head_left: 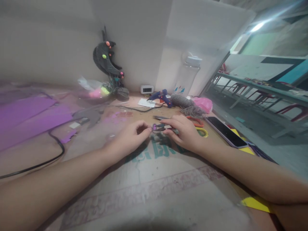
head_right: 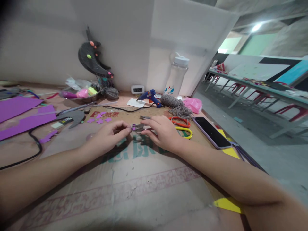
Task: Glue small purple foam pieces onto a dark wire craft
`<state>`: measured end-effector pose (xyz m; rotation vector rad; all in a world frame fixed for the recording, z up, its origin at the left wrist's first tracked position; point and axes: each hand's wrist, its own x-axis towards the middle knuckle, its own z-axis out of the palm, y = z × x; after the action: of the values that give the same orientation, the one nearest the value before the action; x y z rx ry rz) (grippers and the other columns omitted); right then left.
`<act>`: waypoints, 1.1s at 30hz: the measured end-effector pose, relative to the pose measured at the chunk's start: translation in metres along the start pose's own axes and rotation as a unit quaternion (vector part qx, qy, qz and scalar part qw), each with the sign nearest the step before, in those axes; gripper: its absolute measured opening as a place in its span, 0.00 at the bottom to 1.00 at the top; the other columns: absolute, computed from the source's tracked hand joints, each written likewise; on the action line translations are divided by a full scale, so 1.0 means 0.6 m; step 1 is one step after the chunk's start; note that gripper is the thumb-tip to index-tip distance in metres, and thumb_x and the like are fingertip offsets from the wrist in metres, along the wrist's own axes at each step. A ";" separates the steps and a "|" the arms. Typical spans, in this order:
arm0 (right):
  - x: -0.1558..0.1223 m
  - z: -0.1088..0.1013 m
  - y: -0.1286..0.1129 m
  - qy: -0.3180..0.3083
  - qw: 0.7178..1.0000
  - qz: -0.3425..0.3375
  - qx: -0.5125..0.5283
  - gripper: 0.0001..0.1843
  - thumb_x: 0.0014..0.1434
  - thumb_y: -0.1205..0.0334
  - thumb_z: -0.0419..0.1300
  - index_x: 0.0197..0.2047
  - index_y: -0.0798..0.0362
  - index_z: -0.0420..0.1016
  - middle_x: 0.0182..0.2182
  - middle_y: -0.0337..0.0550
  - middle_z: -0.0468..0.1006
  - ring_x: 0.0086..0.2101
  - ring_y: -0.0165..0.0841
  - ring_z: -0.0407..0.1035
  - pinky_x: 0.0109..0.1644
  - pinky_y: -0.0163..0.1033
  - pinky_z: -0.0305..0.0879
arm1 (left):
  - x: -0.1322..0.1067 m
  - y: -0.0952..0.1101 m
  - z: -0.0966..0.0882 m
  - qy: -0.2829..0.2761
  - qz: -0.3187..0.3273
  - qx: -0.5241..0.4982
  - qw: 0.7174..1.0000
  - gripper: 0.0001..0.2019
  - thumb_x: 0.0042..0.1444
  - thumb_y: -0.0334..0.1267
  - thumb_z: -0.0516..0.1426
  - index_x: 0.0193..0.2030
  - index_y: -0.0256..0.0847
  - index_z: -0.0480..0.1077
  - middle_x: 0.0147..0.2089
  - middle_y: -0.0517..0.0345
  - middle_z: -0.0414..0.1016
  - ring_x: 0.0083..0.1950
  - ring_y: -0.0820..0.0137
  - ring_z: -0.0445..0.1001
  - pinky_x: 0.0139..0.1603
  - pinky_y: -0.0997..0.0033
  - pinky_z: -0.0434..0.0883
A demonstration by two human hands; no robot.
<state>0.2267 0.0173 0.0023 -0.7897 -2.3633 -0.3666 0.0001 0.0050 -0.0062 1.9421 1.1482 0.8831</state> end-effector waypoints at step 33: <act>0.000 0.009 0.005 0.002 0.998 -0.036 -0.060 0.20 0.66 0.51 0.50 0.44 0.57 0.76 0.29 0.46 0.77 0.30 0.34 0.66 0.34 0.39 0.52 | -0.002 0.008 -0.002 -0.001 -0.005 0.022 1.000 0.10 0.58 0.44 0.51 0.32 0.41 0.69 0.31 0.58 0.74 0.32 0.68 0.70 0.33 0.69 0.64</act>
<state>0.2265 0.0220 -0.0016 -0.7600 -2.3885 -0.5436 0.0005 0.0026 -0.0018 1.9707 1.1832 0.8575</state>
